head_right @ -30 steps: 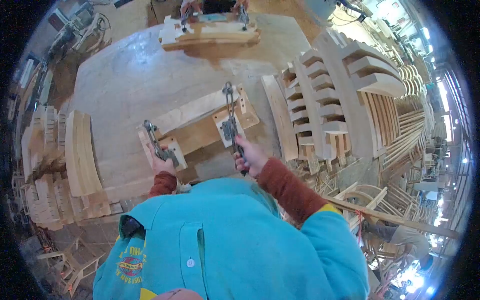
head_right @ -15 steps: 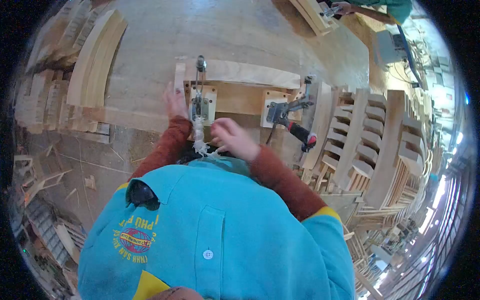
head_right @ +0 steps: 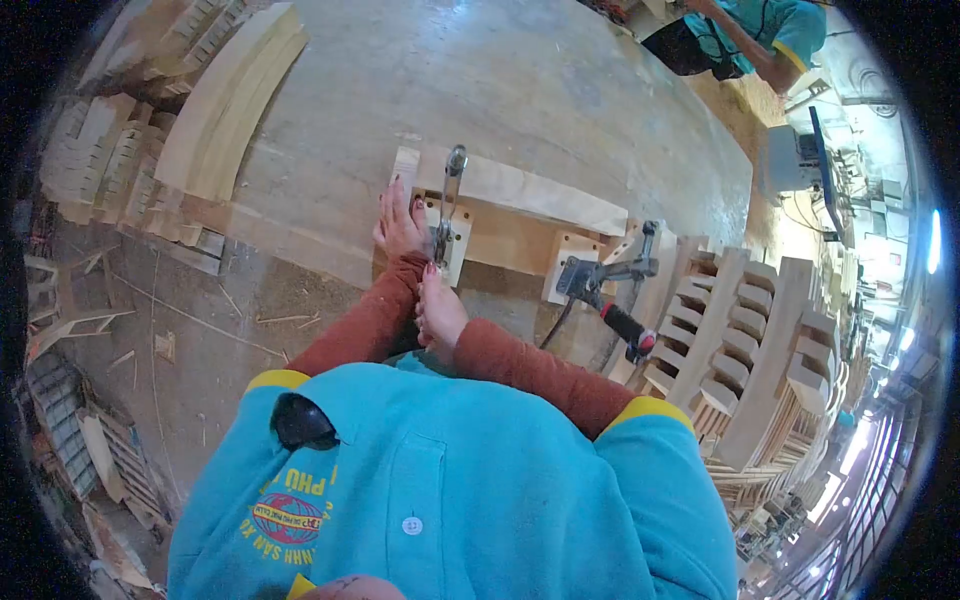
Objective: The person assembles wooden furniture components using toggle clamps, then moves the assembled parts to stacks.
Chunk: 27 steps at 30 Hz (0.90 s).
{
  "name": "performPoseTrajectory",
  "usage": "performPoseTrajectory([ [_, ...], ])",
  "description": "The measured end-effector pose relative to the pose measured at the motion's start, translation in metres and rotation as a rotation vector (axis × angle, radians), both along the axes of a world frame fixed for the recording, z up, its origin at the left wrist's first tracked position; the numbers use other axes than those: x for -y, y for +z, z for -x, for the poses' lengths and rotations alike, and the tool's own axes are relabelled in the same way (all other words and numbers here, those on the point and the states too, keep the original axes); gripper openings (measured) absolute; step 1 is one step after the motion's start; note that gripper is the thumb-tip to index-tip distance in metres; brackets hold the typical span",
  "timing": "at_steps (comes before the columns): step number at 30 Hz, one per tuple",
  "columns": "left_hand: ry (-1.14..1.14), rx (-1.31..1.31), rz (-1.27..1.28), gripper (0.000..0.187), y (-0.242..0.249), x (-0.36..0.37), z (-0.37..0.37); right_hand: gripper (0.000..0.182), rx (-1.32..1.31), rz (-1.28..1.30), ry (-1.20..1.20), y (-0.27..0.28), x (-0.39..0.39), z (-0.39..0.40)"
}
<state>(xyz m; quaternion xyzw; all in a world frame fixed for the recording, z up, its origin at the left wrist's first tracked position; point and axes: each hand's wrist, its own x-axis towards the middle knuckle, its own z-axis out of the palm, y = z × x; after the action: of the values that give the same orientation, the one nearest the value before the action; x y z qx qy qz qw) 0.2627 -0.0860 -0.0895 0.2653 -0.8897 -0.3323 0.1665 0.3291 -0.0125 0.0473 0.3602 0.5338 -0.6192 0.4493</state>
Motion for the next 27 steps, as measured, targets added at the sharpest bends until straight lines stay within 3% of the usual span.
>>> performPoseTrajectory([
  [4,-0.032,-0.004,-0.002,0.052,0.006,-0.001,-0.001,0.05,-0.231,0.157,0.142,-0.023,-0.017,-0.004],
  [6,-0.045,0.07,0.011,0.052,0.005,0.003,-0.001,0.058,-0.128,0.171,0.024,-0.029,-0.016,-0.001],
  [8,-0.051,0.012,0.015,0.053,0.002,0.004,-0.001,0.059,-0.163,0.151,0.045,-0.047,-0.018,-0.001],
  [11,-0.019,0.018,0.078,0.054,0.001,0.002,-0.002,0.06,-0.128,0.137,0.19,-0.03,-0.019,0.01],
  [14,-0.031,0.03,0.07,0.054,-0.001,0.003,-0.003,0.059,-0.087,0.07,0.125,-0.012,-0.012,0.009],
  [17,-0.014,-0.003,0.071,0.054,0.003,0.003,-0.003,0.06,-0.134,0.097,-0.014,-0.018,-0.006,0.002],
  [20,-0.008,0.012,0.087,0.052,0.005,0.002,-0.003,0.059,0.035,0.091,-0.086,-0.014,-0.003,0.003],
  [23,0.001,-0.022,0.067,0.051,0.009,0.002,-0.002,0.055,-0.026,-0.023,-0.105,-0.034,-0.002,-0.002],
  [26,-0.007,-0.061,0.046,0.051,-0.004,0.004,-0.003,0.05,0.16,0.064,-0.103,0.019,-0.002,-0.004],
  [27,-0.019,-0.073,0.082,0.052,-0.003,0.009,0.0,0.047,0.095,0.226,-0.008,0.053,-0.01,-0.003],
])
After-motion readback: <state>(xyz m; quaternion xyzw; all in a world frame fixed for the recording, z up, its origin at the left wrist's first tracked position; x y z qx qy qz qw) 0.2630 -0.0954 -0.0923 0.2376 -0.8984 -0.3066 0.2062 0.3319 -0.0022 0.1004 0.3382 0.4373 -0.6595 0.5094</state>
